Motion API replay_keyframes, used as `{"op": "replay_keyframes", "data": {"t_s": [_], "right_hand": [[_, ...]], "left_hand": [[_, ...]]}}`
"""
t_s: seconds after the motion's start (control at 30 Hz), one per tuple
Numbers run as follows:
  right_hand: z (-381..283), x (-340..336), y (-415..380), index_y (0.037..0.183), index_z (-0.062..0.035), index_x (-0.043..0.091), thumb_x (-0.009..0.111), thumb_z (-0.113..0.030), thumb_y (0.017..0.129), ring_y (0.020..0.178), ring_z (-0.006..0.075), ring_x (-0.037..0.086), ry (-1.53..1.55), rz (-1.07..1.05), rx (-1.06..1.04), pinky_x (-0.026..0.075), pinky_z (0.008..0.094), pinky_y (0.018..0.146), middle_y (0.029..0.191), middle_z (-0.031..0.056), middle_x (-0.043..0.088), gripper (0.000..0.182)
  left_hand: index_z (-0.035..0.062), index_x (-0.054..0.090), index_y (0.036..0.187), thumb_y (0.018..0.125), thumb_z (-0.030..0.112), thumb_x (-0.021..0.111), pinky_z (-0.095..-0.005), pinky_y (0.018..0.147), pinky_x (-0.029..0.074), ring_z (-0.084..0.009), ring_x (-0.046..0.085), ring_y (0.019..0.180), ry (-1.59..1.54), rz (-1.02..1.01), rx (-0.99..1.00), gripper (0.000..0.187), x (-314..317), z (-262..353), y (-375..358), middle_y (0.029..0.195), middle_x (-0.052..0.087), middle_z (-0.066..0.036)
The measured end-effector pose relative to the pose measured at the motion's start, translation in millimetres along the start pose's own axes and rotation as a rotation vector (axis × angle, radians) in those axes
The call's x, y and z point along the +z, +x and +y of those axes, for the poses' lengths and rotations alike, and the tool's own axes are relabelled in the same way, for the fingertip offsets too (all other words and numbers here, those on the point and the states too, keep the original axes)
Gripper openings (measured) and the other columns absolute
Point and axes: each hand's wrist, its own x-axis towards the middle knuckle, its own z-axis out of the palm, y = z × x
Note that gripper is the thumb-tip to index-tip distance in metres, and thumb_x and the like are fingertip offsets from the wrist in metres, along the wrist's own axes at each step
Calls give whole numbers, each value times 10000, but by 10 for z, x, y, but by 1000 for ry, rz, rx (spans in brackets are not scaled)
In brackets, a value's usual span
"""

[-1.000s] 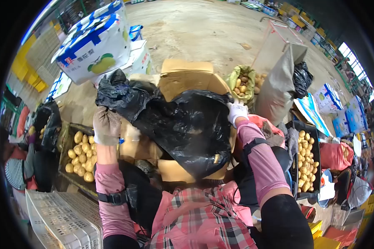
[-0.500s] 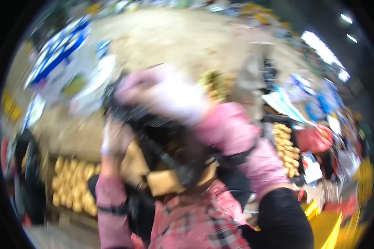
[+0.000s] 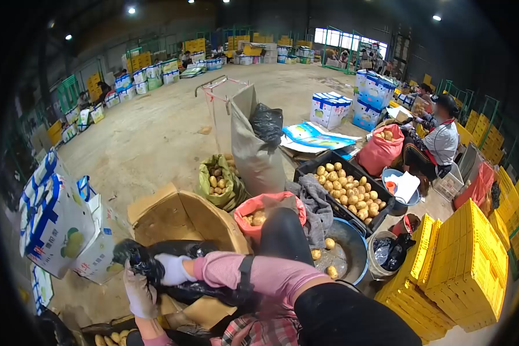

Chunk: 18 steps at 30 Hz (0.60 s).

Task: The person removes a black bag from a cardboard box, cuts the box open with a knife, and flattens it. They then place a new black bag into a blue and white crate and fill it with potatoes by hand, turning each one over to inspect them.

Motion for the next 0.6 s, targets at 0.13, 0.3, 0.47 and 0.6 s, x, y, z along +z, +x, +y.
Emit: {"op": "replay_keyframes", "data": {"t_s": [0.13, 0.3, 0.47, 0.6], "right_hand": [[156, -702, 231, 957, -21, 697, 664, -196, 833, 773, 278, 688, 188, 239, -46, 526, 383, 719, 831, 192, 707, 217], [-530, -1019, 404, 995, -42, 683, 605, -238, 836, 887, 383, 683, -119, 202, -148, 535, 408, 774, 895, 246, 683, 264], [-1057, -862, 477, 905, -10, 734, 606, -150, 758, 897, 387, 705, -308, 228, 76, 546, 450, 808, 884, 269, 691, 240], [-1501, -1592, 362, 842, -64, 736, 585, -133, 821, 752, 352, 709, -1350, 363, -360, 561, 457, 683, 791, 203, 698, 168]], "left_hand": [[0, 389, 1454, 825, 186, 715, -364, 1080, 376, -252, 481, 1245, -486, 190, -425, 732, -190, 597, 201, 1372, 483, -167], [15, 117, 1564, 632, 302, 902, -396, 1183, 252, -302, 315, 1423, -147, 84, -213, 1252, 665, 261, 142, 1537, 298, -224], [34, 226, 1537, 817, 370, 743, -398, 1188, 252, -307, 351, 1407, 118, -181, -296, 948, 1316, -265, 66, 1537, 344, -180], [-11, 232, 1518, 695, 359, 841, -421, 1190, 249, -367, 302, 1433, 64, -62, -310, 1088, 918, 333, 202, 1536, 323, -219]]}}
